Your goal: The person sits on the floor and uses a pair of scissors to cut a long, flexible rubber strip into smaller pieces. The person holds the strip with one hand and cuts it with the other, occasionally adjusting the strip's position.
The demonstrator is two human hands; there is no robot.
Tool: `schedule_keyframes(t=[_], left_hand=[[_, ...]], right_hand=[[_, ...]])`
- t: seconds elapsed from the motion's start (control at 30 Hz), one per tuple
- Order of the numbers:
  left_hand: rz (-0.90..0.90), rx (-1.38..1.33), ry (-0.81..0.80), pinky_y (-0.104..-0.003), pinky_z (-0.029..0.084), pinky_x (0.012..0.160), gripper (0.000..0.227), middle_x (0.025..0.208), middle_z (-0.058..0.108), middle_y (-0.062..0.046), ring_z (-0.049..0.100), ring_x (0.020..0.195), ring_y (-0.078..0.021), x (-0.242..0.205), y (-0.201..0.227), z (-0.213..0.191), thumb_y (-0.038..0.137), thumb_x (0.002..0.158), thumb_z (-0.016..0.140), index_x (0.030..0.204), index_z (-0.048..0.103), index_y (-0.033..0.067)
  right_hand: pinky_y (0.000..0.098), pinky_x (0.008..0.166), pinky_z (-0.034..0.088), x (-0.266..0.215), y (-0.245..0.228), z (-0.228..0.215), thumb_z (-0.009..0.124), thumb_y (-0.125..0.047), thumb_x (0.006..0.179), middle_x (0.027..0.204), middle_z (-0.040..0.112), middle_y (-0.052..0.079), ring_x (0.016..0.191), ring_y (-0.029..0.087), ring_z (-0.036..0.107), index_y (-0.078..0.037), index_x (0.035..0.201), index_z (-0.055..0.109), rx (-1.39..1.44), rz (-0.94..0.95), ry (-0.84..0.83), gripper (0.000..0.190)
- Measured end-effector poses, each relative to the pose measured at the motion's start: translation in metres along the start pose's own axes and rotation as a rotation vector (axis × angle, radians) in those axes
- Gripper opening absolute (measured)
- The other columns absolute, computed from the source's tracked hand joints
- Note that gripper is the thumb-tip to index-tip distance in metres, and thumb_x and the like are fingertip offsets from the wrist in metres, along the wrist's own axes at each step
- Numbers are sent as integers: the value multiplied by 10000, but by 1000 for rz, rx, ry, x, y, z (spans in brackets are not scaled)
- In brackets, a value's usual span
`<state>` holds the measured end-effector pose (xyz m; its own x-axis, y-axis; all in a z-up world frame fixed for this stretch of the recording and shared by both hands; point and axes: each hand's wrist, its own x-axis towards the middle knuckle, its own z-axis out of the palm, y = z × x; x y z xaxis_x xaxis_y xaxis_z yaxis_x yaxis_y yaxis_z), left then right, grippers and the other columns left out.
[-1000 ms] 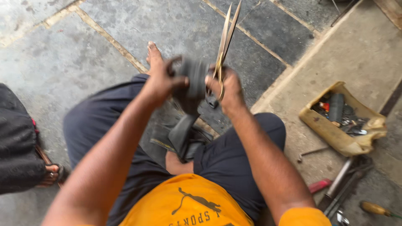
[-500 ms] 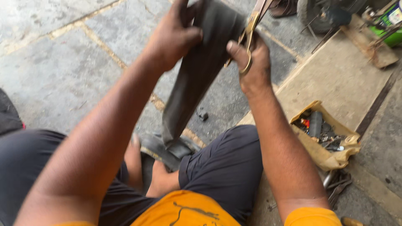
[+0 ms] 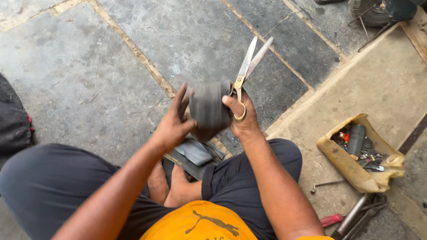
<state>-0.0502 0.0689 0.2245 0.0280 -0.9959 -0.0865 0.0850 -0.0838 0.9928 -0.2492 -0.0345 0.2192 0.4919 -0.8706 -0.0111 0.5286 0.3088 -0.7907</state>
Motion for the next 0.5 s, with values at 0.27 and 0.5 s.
schedule_keyframes(t=[0.27, 0.5], left_hand=[[-366, -873, -112, -412, 526, 871, 728, 1062, 662, -94, 627, 997, -220, 8, -30, -20, 474, 961, 657, 1508, 480, 27], [-262, -723, 254, -441, 534, 792, 598, 1099, 655, -45, 648, 904, -229, 22, -28, -11, 370, 864, 700, 1400, 478, 223]], right_hand=[[399, 1150, 440, 28, -29, -3, 815, -341, 743, 1258, 685, 92, 1228, 251, 610, -28, 1394, 597, -545, 245, -282, 755], [445, 1156, 418, 64, -50, 5, 813, -313, 705, 1372, 662, 167, 1313, 297, 587, -31, 1375, 640, -772, 324, -418, 748]])
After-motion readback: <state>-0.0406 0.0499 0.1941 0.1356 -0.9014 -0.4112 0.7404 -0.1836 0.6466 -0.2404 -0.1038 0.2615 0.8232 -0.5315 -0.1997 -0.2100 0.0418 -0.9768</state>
